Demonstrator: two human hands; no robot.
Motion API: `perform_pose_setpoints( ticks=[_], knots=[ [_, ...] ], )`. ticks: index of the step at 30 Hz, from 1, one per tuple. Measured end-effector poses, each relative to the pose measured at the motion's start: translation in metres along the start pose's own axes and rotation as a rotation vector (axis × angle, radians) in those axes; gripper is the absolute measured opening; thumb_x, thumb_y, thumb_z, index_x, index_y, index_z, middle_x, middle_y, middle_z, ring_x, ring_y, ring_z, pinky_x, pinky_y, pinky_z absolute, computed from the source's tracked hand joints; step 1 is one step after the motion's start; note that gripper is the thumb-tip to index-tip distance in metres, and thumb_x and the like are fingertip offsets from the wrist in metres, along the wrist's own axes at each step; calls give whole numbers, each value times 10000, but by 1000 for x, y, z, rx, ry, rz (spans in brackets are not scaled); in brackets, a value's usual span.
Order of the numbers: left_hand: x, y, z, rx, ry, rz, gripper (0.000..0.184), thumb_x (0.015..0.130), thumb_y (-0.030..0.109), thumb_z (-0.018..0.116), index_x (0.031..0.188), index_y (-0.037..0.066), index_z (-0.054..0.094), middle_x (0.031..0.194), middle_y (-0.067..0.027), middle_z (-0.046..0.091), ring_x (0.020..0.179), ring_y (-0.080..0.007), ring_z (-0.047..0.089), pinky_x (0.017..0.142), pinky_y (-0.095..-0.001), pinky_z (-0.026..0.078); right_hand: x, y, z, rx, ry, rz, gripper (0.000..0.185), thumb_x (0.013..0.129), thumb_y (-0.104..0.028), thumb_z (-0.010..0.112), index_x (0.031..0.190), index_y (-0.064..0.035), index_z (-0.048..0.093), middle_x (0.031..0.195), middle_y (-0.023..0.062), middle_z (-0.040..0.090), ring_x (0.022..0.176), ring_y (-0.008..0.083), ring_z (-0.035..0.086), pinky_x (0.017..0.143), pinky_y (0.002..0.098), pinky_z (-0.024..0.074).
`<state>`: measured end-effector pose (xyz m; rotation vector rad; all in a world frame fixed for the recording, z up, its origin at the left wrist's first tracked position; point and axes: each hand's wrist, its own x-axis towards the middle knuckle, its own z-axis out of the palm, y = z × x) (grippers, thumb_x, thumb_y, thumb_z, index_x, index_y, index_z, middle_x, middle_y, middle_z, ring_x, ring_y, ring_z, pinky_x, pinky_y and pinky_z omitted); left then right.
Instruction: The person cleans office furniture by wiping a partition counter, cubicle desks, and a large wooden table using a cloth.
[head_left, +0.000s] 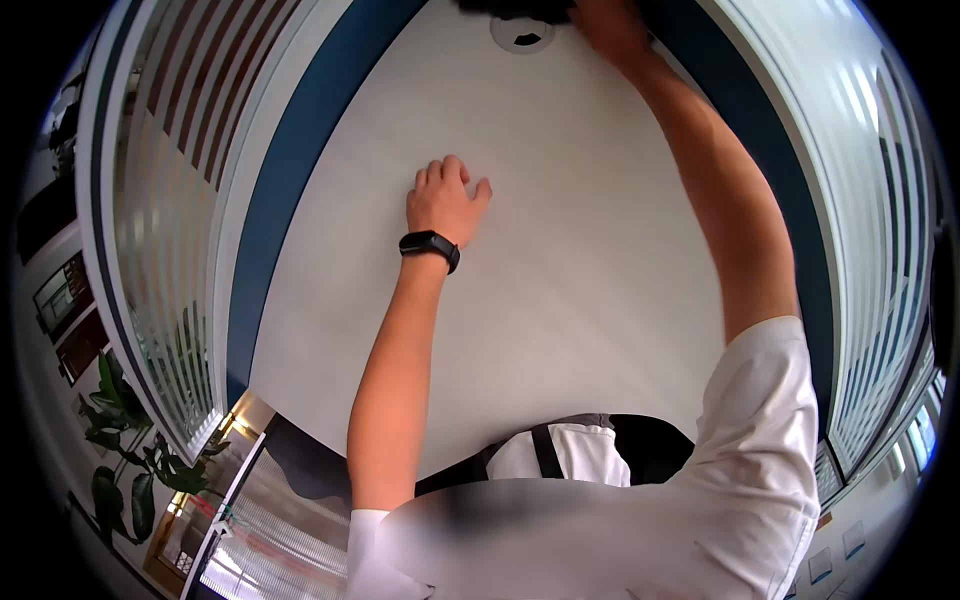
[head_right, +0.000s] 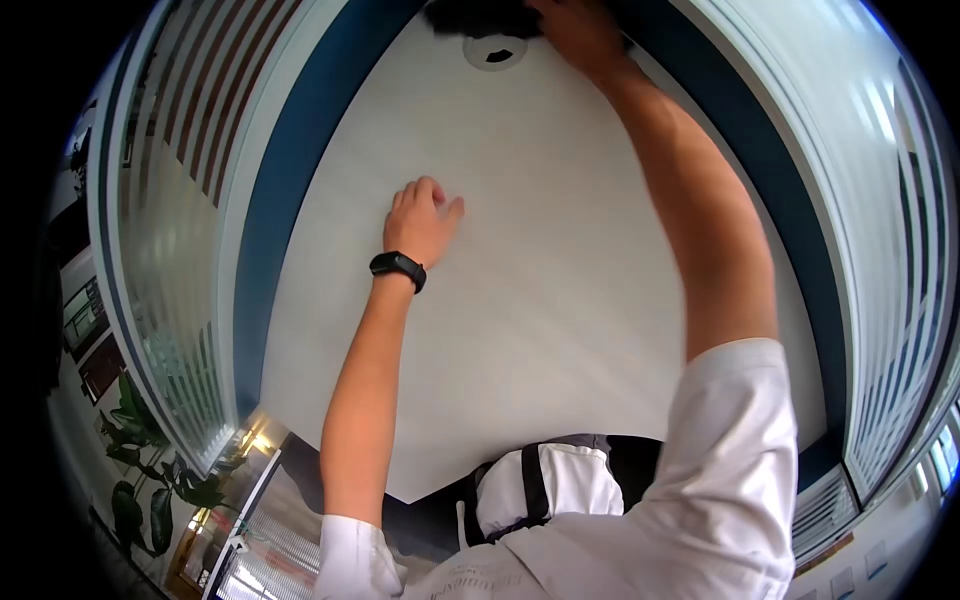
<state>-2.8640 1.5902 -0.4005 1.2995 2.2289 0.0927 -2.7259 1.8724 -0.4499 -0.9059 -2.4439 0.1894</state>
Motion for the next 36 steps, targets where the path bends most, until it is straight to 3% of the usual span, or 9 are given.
perform_pose_setpoints(
  ticks=[5, 11, 16, 21, 25, 27, 29, 31, 36],
  knots=[
    [-53, -22, 28, -111, 78, 98, 223, 819, 250, 647, 869, 74, 519, 850, -78, 547, 874, -284, 525, 759, -396, 439, -112, -8, -39, -202, 78, 198, 364, 768, -40, 595, 1118, -134, 628, 1215, 58, 557, 1180, 320, 448, 981, 473, 352],
    [-143, -43, 82, -231, 12, 103, 183, 798, 225, 642, 761, 79, 538, 853, -96, 549, 845, -311, 533, 744, -423, 452, -164, -101, -45, -160, -3, 365, 427, 744, -54, 557, 1154, -152, 623, 1329, 53, 513, 1219, 322, 417, 1008, 526, 290],
    [-232, -74, 135, -298, 18, 55, 154, 808, 238, 604, 774, 97, 551, 854, -100, 563, 866, -311, 544, 756, -430, 462, -166, -226, -18, 11, -199, 177, 438, 747, -78, 541, 1180, -125, 584, 1381, 79, 457, 1298, 307, 351, 1051, 537, 251],
    [-317, -118, 180, -545, 76, -93, 143, 810, 244, 597, 813, 101, 587, 793, -96, 602, 802, -312, 581, 723, -423, 479, -279, -388, 14, 73, -430, -227, 454, 828, -205, 511, 1280, -164, 534, 1470, 49, 339, 1380, 282, 224, 1108, 533, 154],
    [-375, -184, 251, -516, 100, -165, 253, 802, 284, 583, 862, 39, 592, 869, -185, 653, 810, -374, 621, 713, -476, 487, -358, -474, -38, 94, -932, -655, 550, 842, -254, 530, 1379, -193, 432, 1538, 19, 196, 1421, 258, 123, 1129, 508, 129],
    [-420, -171, 209, -404, -50, -233, 277, 804, 289, 566, 889, 27, 590, 910, -219, 643, 848, -395, 612, 730, -488, 478, -395, -494, -35, 175, -922, -760, 609, 796, -264, 597, 1375, -174, 433, 1538, 38, 190, 1422, 264, 121, 1132, 515, 135],
    [-452, -197, 258, -473, 160, -344, 241, 798, 271, 590, 892, 49, 599, 862, -195, 649, 817, -375, 622, 705, -469, 484, -405, -498, -55, 237, -952, -822, 566, 793, -239, 590, 1343, -179, 472, 1526, 8, 224, 1421, 253, 131, 1138, 508, 131],
    [-487, -205, 252, -753, 287, -469, 223, 788, 241, 623, 900, 52, 584, 815, -160, 643, 764, -338, 627, 683, -431, 489, -425, -492, -50, 245, -930, -879, 533, 793, -226, 588, 1316, -176, 498, 1516, -6, 251, 1419, 243, 143, 1141, 501, 131],
    [-502, -225, 245, -699, 304, -490, 229, 791, 224, 642, 925, 54, 565, 783, -106, 632, 723, -279, 620, 669, -378, 487, -458, -454, -61, 423, -958, -928, 452, 775, -160, 571, 1227, -176, 571, 1449, -43, 382, 1394, 200, 237, 1146, 453, 160]
  ],
)
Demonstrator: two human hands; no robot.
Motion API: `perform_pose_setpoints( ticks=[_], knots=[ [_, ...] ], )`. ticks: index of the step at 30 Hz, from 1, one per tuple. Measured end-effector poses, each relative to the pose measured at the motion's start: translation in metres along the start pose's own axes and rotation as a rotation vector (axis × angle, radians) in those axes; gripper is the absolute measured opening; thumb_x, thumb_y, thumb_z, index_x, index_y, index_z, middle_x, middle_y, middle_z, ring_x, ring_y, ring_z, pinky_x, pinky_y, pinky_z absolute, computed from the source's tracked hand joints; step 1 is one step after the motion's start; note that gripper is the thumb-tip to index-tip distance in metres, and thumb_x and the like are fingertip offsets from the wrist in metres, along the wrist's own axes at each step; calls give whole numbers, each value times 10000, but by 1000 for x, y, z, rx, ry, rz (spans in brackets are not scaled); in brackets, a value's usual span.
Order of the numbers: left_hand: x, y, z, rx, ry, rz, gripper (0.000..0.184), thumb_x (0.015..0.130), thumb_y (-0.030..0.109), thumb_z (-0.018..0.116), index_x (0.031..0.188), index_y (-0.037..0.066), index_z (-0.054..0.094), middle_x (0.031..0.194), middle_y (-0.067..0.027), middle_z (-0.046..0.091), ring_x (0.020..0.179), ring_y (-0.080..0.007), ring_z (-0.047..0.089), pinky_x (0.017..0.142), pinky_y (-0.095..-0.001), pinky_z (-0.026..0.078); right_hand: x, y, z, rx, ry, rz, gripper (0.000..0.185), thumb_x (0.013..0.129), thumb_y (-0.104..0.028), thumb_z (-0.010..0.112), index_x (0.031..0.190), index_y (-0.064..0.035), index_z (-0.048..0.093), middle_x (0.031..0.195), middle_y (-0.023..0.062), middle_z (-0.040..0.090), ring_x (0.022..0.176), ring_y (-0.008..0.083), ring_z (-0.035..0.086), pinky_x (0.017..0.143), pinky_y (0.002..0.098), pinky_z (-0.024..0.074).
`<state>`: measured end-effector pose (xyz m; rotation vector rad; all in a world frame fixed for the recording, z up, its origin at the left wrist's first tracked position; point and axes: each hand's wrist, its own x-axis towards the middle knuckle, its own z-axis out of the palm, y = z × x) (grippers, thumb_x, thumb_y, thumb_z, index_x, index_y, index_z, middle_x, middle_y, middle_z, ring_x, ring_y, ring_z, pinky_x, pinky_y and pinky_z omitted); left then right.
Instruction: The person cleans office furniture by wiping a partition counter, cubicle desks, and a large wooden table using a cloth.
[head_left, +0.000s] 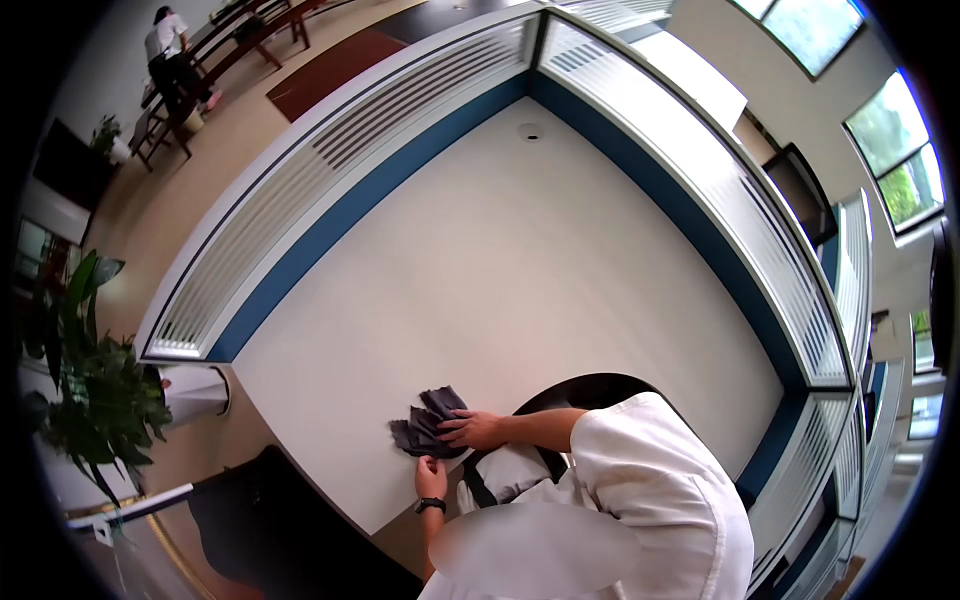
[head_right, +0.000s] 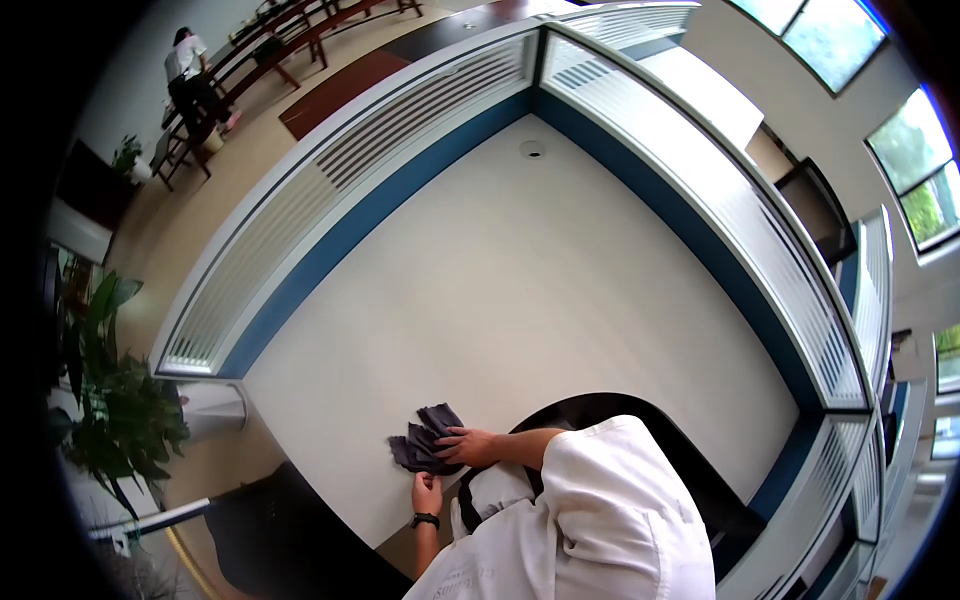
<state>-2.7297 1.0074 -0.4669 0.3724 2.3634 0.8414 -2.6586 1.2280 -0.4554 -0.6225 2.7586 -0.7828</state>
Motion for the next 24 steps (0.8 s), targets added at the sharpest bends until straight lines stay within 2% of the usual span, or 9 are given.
perform_pose_setpoints(
  ticks=[3, 4, 6, 11, 15, 17, 21, 23, 24],
  knots=[
    [11, 22, -7, 46, -144, 66, 216, 811, 225, 628, 927, 55, 564, 800, -93, 626, 736, -267, 613, 666, -366, 483, -35, 5, -1, 64, 27, 168, 436, 780, -159, 560, 1216, -154, 572, 1468, -35, 355, 1395, 201, 237, 1142, 451, 188],
    [19, 27, -7, 88, -183, 195, 203, 814, 213, 621, 935, 60, 567, 802, -91, 619, 744, -268, 607, 675, -370, 482, -51, 4, -11, 64, 75, 245, 458, 763, -158, 584, 1220, -161, 569, 1467, -27, 359, 1388, 197, 255, 1141, 435, 194],
    [33, 42, -4, 150, -256, 355, 179, 816, 175, 598, 957, 68, 575, 821, -89, 604, 783, -267, 592, 712, -381, 479, -87, 10, -18, 83, 275, 425, 502, 725, -127, 616, 1223, -163, 570, 1445, -9, 392, 1378, 204, 280, 1131, 431, 216],
    [59, 83, 16, 254, -367, 441, 203, 813, 170, 586, 980, 55, 581, 858, -95, 602, 809, -262, 587, 733, -372, 480, -191, 20, -32, -6, 696, 958, 552, 684, -4, 574, 1217, -147, 573, 1395, 72, 447, 1321, 296, 364, 1091, 440, 295],
    [71, 117, 35, 334, -510, 491, 214, 825, 194, 584, 988, 55, 585, 848, -97, 603, 787, -250, 589, 727, -365, 485, -293, 10, -4, 43, 1039, 1455, 575, 683, 55, 518, 1231, -118, 562, 1396, 111, 438, 1312, 348, 360, 1097, 421, 289],
    [76, 138, 42, 399, -599, 461, 231, 827, 208, 589, 997, 51, 588, 840, -96, 611, 770, -245, 595, 712, -360, 491, -343, 0, 32, -57, 1166, 1652, 551, 697, 21, 501, 1233, -94, 563, 1398, 117, 441, 1314, 345, 362, 1098, 436, 281],
    [89, 163, 54, 459, -718, 355, 273, 836, 225, 597, 1042, 46, 587, 885, -98, 646, 780, -224, 622, 729, -337, 503, -421, -35, 102, 23, 1325, 2270, 552, 741, -21, 478, 1286, -96, 529, 1430, 122, 399, 1316, 355, 344, 1105, 415, 273],
    [96, 176, 63, 446, -717, 337, 267, 845, 219, 592, 1047, 45, 585, 881, -99, 649, 789, -218, 627, 735, -332, 504, -457, -39, 126, 129, 1300, 2550, 536, 781, -89, 479, 1315, -120, 506, 1439, 117, 388, 1308, 352, 351, 1094, 406, 289],
    [96, 178, 62, 421, -710, 314, 261, 854, 212, 586, 1053, 44, 583, 876, -101, 652, 798, -212, 632, 740, -326, 505, -466, -33, 124, 179, 1379, 2646, 524, 798, -131, 476, 1322, -131, 500, 1443, 111, 383, 1306, 348, 354, 1081, 409, 305]
  ],
)
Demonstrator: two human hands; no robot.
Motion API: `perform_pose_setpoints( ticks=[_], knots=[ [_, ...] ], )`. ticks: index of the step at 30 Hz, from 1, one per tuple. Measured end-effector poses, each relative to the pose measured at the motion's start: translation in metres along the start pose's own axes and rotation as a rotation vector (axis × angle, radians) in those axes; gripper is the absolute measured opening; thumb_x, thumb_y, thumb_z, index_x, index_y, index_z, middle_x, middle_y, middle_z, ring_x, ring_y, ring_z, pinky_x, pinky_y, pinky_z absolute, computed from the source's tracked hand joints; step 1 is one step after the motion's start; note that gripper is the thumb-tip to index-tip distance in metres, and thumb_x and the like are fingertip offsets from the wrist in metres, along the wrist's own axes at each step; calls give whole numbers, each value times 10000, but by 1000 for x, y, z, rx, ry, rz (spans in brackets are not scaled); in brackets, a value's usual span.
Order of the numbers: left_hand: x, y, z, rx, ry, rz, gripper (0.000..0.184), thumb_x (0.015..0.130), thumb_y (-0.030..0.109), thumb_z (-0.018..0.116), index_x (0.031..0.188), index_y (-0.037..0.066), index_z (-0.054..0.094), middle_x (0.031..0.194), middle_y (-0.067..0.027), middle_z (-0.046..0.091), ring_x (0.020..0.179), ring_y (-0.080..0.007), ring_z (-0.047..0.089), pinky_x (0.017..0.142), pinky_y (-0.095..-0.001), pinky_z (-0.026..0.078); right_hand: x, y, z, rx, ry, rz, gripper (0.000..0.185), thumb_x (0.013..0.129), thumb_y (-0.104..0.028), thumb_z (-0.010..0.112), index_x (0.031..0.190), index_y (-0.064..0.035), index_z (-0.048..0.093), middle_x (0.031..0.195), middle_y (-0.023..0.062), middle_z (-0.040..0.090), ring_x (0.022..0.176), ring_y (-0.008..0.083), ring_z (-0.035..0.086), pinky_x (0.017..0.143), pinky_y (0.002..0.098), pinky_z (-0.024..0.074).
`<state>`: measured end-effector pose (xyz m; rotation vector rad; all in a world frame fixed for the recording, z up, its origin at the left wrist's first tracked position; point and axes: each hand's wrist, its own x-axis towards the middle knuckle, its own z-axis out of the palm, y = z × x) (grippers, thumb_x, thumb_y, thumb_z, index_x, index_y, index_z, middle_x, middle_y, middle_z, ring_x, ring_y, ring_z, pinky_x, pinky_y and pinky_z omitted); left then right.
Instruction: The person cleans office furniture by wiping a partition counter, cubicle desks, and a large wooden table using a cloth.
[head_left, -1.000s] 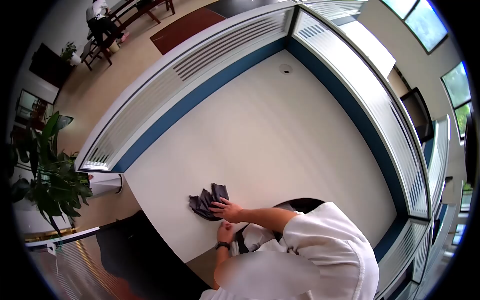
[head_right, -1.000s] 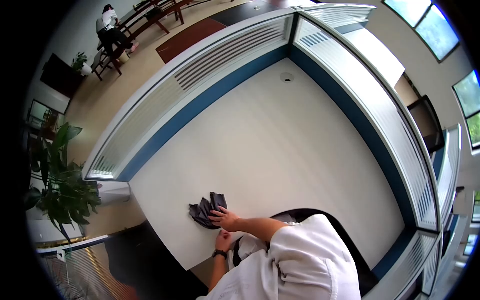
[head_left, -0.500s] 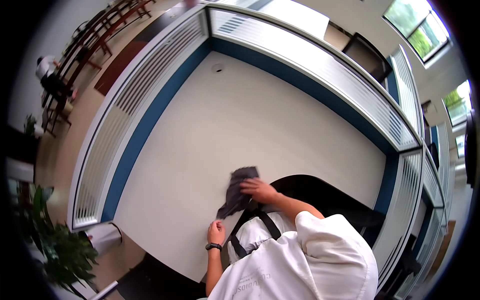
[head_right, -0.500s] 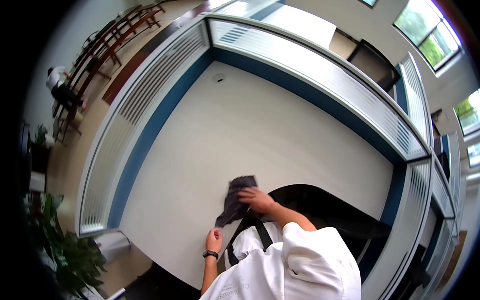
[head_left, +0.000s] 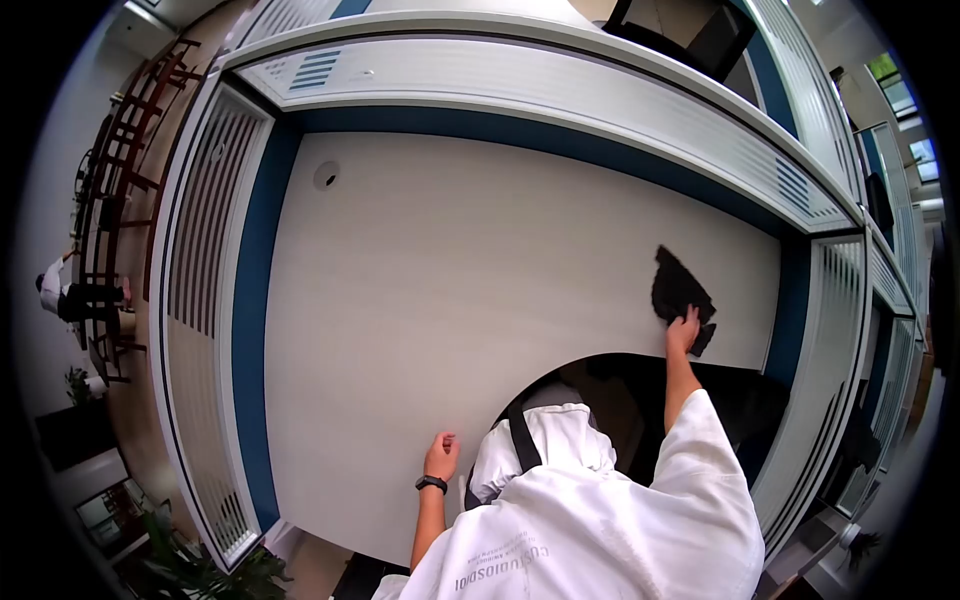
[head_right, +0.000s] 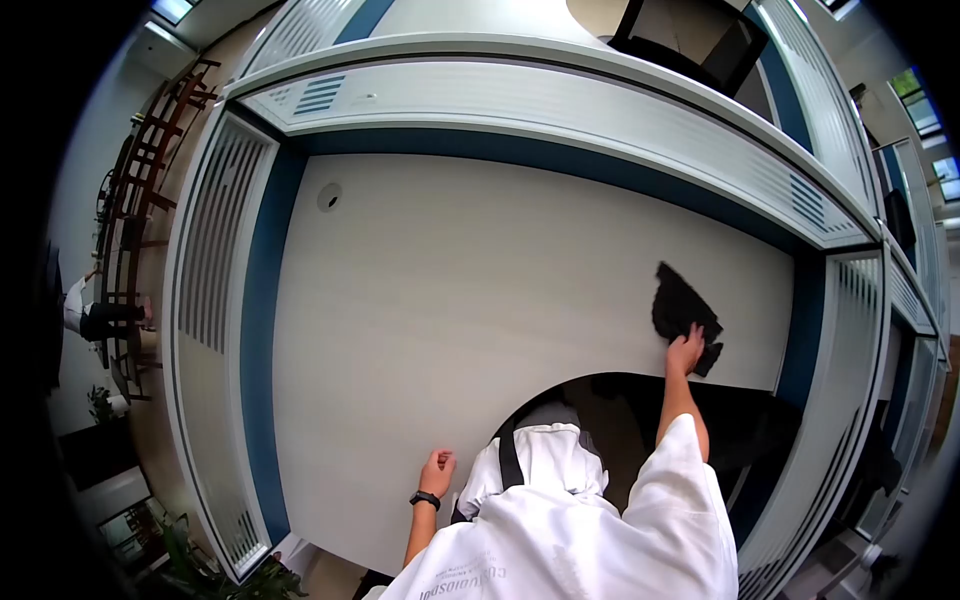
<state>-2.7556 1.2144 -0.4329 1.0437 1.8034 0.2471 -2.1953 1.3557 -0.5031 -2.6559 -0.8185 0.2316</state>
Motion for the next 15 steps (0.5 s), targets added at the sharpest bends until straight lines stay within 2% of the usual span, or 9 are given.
perform_pose_setpoints(
  ticks=[1, 3, 5, 6, 7, 8, 9, 13, 15],
  knots=[
    [-1, 1, -1, -33, 11, -18, 255, 863, 206, 581, 1058, 42, 580, 872, -103, 655, 808, -207, 637, 746, -321, 506, 15, -13, 2, 25, 30, 118, 515, 816, -173, 472, 1329, -142, 493, 1447, 106, 379, 1304, 344, 357, 1068, 413, 320],
    [-6, 6, -3, -89, 46, -62, 244, 871, 196, 575, 1060, 41, 579, 876, -101, 656, 815, -201, 640, 748, -315, 505, 32, -60, 12, -64, 43, 117, 491, 840, -253, 475, 1319, -146, 501, 1436, 96, 396, 1314, 316, 349, 1013, 509, 347],
    [-10, 8, -5, -146, 90, -99, 234, 878, 186, 569, 1061, 40, 577, 880, -99, 657, 823, -194, 643, 750, -310, 505, 39, -115, 43, -88, 99, -105, 479, 820, -256, 526, 1276, -110, 532, 1408, 96, 428, 1314, 307, 348, 1007, 540, 331],
    [-16, 3, -2, -197, 115, -147, 233, 882, 185, 567, 1062, 38, 574, 887, -101, 659, 827, -189, 646, 754, -306, 503, 45, -137, 76, 50, 198, -338, 463, 791, -230, 571, 1233, -92, 563, 1381, 103, 454, 1301, 317, 361, 1023, 524, 312],
    [-24, 0, 0, -245, 140, -195, 232, 886, 184, 565, 1063, 35, 571, 894, -104, 661, 831, -185, 649, 757, -302, 501, 31, -191, 79, 123, 105, -392, 459, 758, -202, 599, 1199, -76, 581, 1342, 123, 485, 1278, 329, 382, 1046, 490, 288],
    [-32, 0, 2, -243, 148, -213, 232, 886, 184, 565, 1063, 35, 571, 894, -104, 661, 831, -185, 649, 757, -302, 501, 18, -235, 94, 100, 116, -579, 449, 768, -198, 595, 1197, -65, 579, 1316, 152, 501, 1239, 349, 422, 1060, 446, 296],
    [-39, 1, 5, -258, 147, -257, 233, 892, 187, 560, 1065, 31, 565, 902, -104, 662, 836, -181, 651, 762, -298, 499, 4, -282, 110, 281, 91, -754, 467, 741, -185, 602, 1197, -83, 582, 1307, 145, 510, 1242, 357, 417, 1067, 453, 277],
    [-69, 6, 16, -345, 152, -365, 230, 933, 165, 502, 1122, 34, 516, 953, -104, 664, 855, -175, 641, 755, -288, 482, -97, -452, 145, 184, -178, -1105, 534, 718, -215, 611, 1245, -158, 546, 1414, 80, 391, 1337, 310, 277, 1035, 598, 219],
    [-79, 18, 17, -400, 197, -461, 240, 924, 172, 508, 1107, 17, 524, 940, -115, 667, 851, -183, 650, 775, -293, 492, -151, -509, 154, 186, -352, -1195, 514, 739, -226, 602, 1242, -132, 550, 1414, 81, 393, 1346, 299, 269, 1052, 592, 210]
  ],
)
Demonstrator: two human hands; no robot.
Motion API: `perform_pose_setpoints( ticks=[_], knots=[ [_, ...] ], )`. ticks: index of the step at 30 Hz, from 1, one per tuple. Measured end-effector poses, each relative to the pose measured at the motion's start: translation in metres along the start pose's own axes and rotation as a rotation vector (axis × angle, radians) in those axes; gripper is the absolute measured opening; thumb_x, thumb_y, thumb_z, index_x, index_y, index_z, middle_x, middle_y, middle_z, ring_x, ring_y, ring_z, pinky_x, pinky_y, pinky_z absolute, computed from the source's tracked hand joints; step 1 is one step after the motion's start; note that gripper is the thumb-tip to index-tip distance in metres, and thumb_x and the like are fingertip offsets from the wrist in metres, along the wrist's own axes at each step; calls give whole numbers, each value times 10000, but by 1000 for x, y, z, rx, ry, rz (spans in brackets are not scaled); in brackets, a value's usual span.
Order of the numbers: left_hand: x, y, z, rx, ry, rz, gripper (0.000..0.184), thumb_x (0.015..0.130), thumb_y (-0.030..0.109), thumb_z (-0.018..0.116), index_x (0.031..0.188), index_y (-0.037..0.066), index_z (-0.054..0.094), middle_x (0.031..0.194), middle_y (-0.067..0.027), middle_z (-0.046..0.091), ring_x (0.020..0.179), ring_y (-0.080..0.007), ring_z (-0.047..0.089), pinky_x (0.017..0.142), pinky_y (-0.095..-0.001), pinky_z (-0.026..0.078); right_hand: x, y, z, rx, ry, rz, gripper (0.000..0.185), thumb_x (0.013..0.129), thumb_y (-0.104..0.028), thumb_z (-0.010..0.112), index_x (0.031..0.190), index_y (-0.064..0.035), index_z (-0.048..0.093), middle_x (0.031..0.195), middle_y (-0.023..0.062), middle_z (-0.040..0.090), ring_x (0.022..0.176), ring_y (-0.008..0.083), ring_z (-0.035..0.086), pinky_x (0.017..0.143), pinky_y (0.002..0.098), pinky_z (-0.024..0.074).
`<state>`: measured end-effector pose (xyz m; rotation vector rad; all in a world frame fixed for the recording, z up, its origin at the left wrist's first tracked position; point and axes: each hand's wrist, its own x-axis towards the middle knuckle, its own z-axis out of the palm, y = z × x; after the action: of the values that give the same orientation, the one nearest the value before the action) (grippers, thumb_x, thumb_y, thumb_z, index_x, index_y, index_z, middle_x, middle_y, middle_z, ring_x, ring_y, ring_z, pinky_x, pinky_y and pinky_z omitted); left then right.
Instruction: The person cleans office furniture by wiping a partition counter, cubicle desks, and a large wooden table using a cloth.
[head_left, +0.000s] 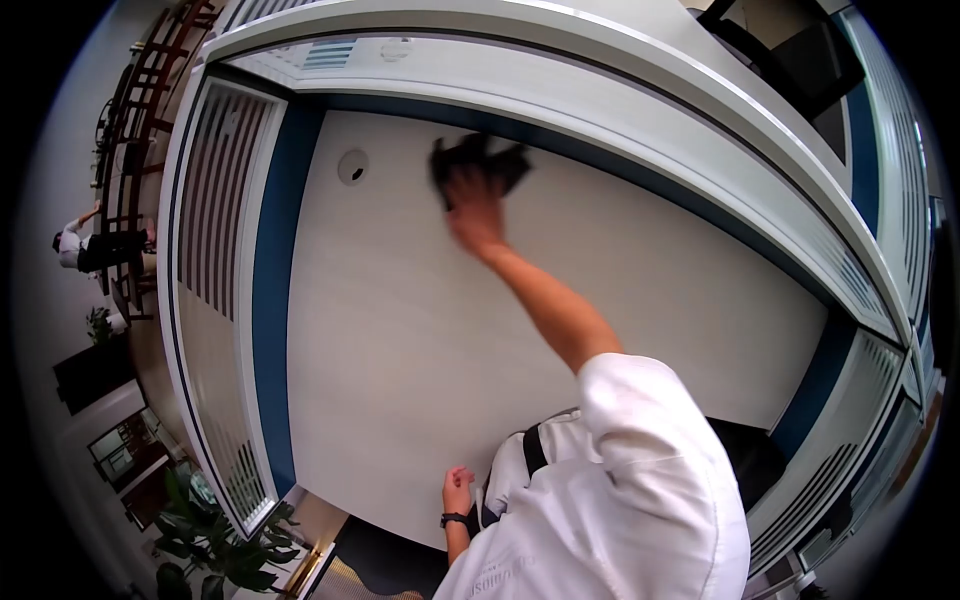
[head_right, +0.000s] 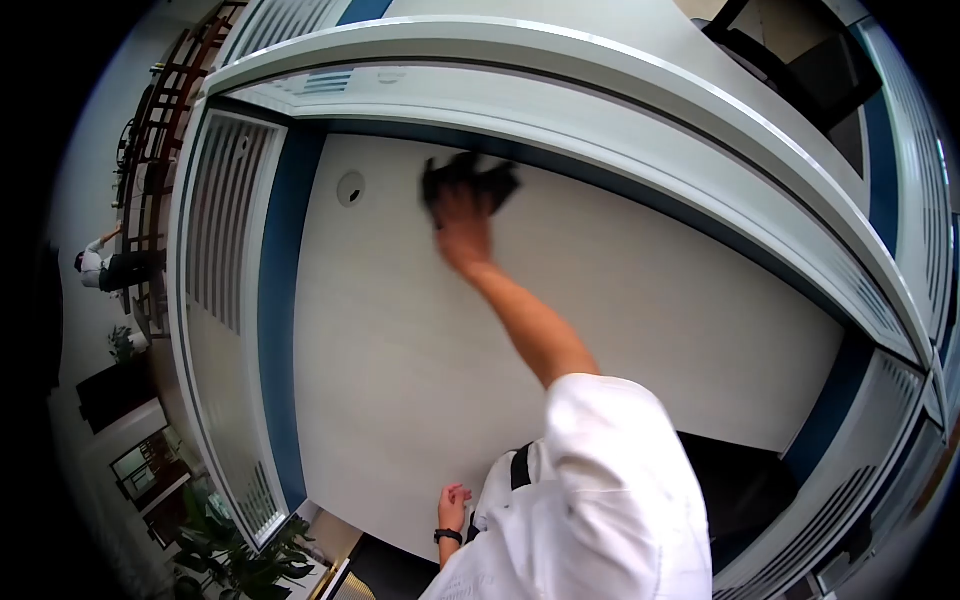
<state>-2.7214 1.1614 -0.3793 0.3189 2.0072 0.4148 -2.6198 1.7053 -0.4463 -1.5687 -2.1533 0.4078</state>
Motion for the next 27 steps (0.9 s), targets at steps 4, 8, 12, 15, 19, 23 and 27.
perform_pose_setpoints(
  ticks=[4, 8, 12, 15, 19, 23, 27],
  knots=[
    [-22, 28, 5, -10, 26, -98, 248, 927, 169, 511, 1120, 13, 518, 947, -120, 668, 855, -187, 648, 779, -294, 489, -57, -86, 44, 230, -141, -355, 439, 763, -154, 532, 1195, -82, 564, 1380, 101, 448, 1348, 299, 302, 1107, 571, 165],
    [-11, 37, 4, 1, -16, -155, 247, 924, 156, 511, 1122, 10, 518, 947, -116, 668, 866, -181, 642, 788, -289, 484, -207, -88, 25, 384, -455, -765, 401, 742, -198, 536, 1127, -109, 598, 1374, 90, 454, 1349, 265, 305, 1143, 526, 152],
    [28, 84, -1, 160, -144, -13, 229, 925, 136, 502, 1116, 11, 525, 934, -105, 665, 861, -170, 631, 800, -285, 480, -273, 4, -47, 530, -561, -657, 380, 713, -237, 628, 1079, -133, 630, 1359, 59, 482, 1312, 218, 377, 1139, 471, 205],
    [70, 116, 8, 223, -214, 81, 219, 930, 133, 497, 1110, 11, 530, 936, -101, 659, 854, -166, 626, 807, -289, 480, -265, 106, -111, 405, -273, -263, 454, 675, -156, 661, 1127, -167, 624, 1330, 55, 509, 1274, 267, 428, 1078, 453, 314],
    [110, 168, 15, 262, -260, 272, 221, 937, 145, 486, 1116, 22, 527, 964, -95, 651, 856, -161, 621, 781, -288, 477, -268, 213, -200, -86, 287, 433, 506, 675, 2, 546, 1165, -108, 607, 1278, 112, 537, 1240, 324, 441, 1047, 427, 335],
    [125, 186, 19, 179, -260, 348, 222, 939, 151, 478, 1128, 40, 519, 967, -87, 649, 859, -153, 618, 736, -269, 466, -364, 280, -193, -370, 396, 1033, 527, 770, -136, 566, 1291, -74, 508, 1366, 164, 457, 1292, 327, 382, 1055, 450, 318],
    [123, 129, 13, 61, -200, 350, 211, 941, 146, 471, 1124, 53, 515, 952, -74, 651, 840, -135, 621, 688, -244, 454, -380, 266, -188, -348, 277, 1106, 507, 807, -188, 525, 1289, -35, 494, 1390, 177, 423, 1311, 335, 349, 1066, 435, 311]
  ],
)
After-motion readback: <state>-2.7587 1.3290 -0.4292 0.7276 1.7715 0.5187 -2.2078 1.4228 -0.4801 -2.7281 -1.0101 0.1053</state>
